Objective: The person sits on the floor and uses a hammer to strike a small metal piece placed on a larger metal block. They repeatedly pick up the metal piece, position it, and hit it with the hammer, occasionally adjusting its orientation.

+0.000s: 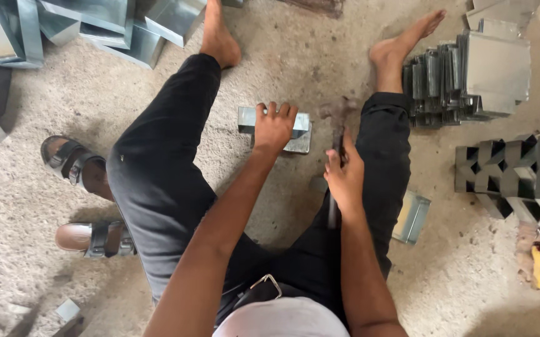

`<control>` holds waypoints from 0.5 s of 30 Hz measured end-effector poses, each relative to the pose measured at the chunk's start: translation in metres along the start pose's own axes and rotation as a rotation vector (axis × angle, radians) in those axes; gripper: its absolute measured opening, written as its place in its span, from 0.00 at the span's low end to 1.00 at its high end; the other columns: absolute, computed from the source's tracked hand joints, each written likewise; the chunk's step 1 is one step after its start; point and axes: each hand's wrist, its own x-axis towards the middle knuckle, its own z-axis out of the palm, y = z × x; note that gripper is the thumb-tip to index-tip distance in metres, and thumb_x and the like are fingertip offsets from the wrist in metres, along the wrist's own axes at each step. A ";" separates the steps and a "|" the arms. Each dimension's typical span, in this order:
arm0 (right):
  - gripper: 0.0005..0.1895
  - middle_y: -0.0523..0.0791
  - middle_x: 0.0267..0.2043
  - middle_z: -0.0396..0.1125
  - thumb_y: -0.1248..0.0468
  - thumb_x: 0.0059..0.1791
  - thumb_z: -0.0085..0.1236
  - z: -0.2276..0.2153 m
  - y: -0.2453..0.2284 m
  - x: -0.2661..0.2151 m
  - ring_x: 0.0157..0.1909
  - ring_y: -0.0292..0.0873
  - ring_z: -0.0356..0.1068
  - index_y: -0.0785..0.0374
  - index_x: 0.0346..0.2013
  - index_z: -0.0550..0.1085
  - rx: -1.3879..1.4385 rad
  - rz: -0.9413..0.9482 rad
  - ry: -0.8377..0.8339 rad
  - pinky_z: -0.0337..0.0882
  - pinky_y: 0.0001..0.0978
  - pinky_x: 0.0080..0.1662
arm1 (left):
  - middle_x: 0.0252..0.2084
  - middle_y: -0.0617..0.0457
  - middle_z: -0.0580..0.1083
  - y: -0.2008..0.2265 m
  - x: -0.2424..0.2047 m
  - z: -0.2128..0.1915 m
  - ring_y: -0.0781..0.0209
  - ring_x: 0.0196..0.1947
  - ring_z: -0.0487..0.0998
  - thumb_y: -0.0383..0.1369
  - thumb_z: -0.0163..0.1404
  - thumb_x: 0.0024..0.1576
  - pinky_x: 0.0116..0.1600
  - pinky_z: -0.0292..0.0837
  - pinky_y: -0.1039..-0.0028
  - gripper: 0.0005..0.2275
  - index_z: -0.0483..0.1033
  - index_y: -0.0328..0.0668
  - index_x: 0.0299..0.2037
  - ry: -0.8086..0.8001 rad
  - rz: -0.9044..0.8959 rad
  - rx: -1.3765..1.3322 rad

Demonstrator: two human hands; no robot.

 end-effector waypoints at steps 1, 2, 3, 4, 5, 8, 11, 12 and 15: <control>0.32 0.42 0.38 0.66 0.71 0.56 0.48 -0.001 -0.010 -0.010 0.27 0.32 0.61 0.60 0.76 0.56 0.052 0.021 0.002 0.65 0.24 0.26 | 0.44 0.53 0.75 0.000 0.003 -0.003 0.51 0.46 0.76 0.30 0.51 0.58 0.56 0.66 0.50 0.08 0.74 0.48 0.47 0.035 -0.023 -0.022; 0.33 0.43 0.39 0.65 0.71 0.55 0.47 -0.001 -0.022 -0.018 0.27 0.32 0.61 0.59 0.76 0.56 0.104 0.042 -0.003 0.65 0.25 0.25 | 0.44 0.51 0.75 -0.002 0.003 -0.006 0.49 0.46 0.76 0.29 0.52 0.51 0.56 0.66 0.50 0.13 0.73 0.46 0.47 0.094 -0.097 -0.161; 0.33 0.44 0.40 0.66 0.71 0.55 0.48 -0.002 -0.034 -0.024 0.27 0.32 0.61 0.59 0.76 0.55 0.139 0.006 -0.021 0.64 0.25 0.24 | 0.44 0.49 0.75 -0.002 0.002 -0.008 0.46 0.45 0.76 0.27 0.54 0.45 0.55 0.66 0.49 0.17 0.73 0.44 0.47 0.156 -0.169 -0.299; 0.33 0.45 0.41 0.66 0.71 0.56 0.48 -0.002 -0.046 -0.033 0.28 0.32 0.61 0.60 0.76 0.55 0.177 -0.024 -0.038 0.64 0.25 0.24 | 0.43 0.46 0.76 -0.002 -0.001 -0.006 0.44 0.45 0.75 0.25 0.55 0.38 0.54 0.66 0.49 0.22 0.73 0.42 0.46 0.212 -0.238 -0.435; 0.33 0.46 0.42 0.66 0.71 0.56 0.48 -0.001 -0.058 -0.040 0.28 0.32 0.62 0.60 0.77 0.54 0.216 -0.054 -0.055 0.63 0.25 0.23 | 0.44 0.45 0.75 0.003 0.000 0.002 0.44 0.45 0.75 0.23 0.55 0.42 0.53 0.69 0.52 0.20 0.71 0.41 0.47 0.218 -0.317 -0.540; 0.33 0.46 0.42 0.66 0.70 0.58 0.49 0.008 -0.090 -0.056 0.29 0.33 0.62 0.62 0.78 0.54 0.220 -0.179 -0.045 0.63 0.25 0.24 | 0.45 0.40 0.72 0.014 -0.010 0.034 0.40 0.47 0.74 0.16 0.51 0.48 0.52 0.73 0.56 0.19 0.69 0.37 0.50 0.274 -0.470 -0.813; 0.32 0.47 0.45 0.68 0.69 0.59 0.49 0.010 -0.109 -0.064 0.29 0.33 0.64 0.62 0.78 0.53 0.210 -0.375 -0.035 0.65 0.25 0.24 | 0.45 0.34 0.70 0.019 -0.032 0.057 0.31 0.49 0.72 0.12 0.45 0.45 0.53 0.69 0.51 0.21 0.67 0.32 0.50 0.333 -0.476 -0.933; 0.33 0.46 0.45 0.68 0.69 0.59 0.49 0.009 -0.109 -0.066 0.29 0.33 0.64 0.62 0.78 0.53 0.165 -0.387 -0.039 0.64 0.24 0.24 | 0.45 0.33 0.70 0.018 -0.030 0.064 0.30 0.49 0.71 0.13 0.45 0.44 0.52 0.68 0.50 0.21 0.66 0.32 0.50 0.303 -0.498 -0.934; 0.32 0.47 0.44 0.68 0.69 0.58 0.52 0.017 -0.098 -0.042 0.30 0.32 0.64 0.61 0.76 0.55 -0.090 -0.561 -0.069 0.65 0.24 0.27 | 0.45 0.33 0.69 0.023 -0.034 0.066 0.28 0.49 0.70 0.13 0.46 0.44 0.53 0.67 0.51 0.20 0.66 0.32 0.49 0.315 -0.493 -0.967</control>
